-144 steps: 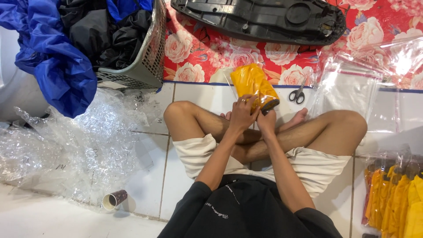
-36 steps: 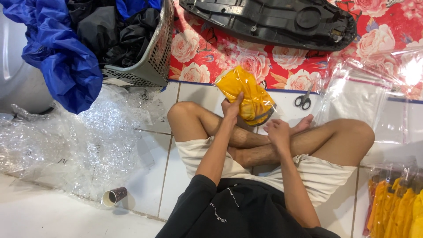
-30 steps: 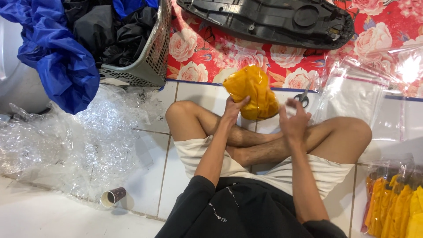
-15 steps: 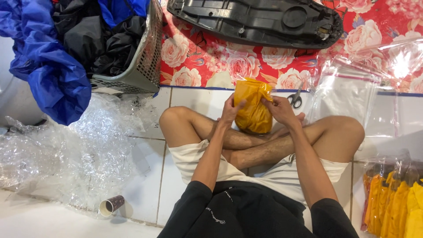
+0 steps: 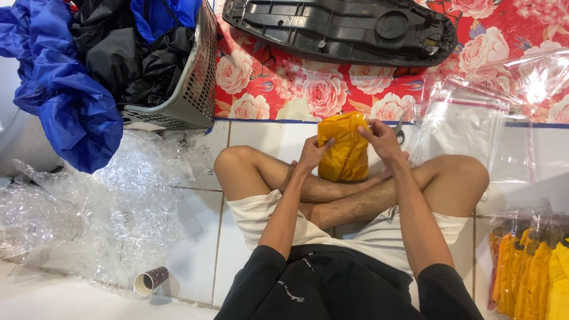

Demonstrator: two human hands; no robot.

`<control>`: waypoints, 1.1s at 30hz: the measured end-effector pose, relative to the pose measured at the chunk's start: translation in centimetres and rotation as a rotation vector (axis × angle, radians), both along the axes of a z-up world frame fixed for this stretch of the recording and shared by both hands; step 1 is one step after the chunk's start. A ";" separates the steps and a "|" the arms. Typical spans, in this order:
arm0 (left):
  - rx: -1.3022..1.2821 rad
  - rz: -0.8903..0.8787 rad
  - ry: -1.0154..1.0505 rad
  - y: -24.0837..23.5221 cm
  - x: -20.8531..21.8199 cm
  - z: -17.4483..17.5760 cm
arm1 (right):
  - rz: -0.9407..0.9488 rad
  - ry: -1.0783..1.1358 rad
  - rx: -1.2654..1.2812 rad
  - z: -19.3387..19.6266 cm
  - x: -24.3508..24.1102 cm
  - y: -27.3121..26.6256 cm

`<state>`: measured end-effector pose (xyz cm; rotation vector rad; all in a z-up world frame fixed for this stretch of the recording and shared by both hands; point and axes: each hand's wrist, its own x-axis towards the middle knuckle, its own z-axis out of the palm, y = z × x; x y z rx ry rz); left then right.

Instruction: The person sits on the floor and places a folded yellow garment into a clear plastic bag. They then seal the bag and smooth out the contents to remove air and flatten the package.

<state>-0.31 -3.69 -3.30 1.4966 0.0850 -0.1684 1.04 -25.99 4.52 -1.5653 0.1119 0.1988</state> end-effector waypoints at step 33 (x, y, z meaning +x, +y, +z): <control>0.022 0.011 -0.049 0.0 -0.6 4.3 | 0.212 0.226 0.027 3.5 -1.6 0.6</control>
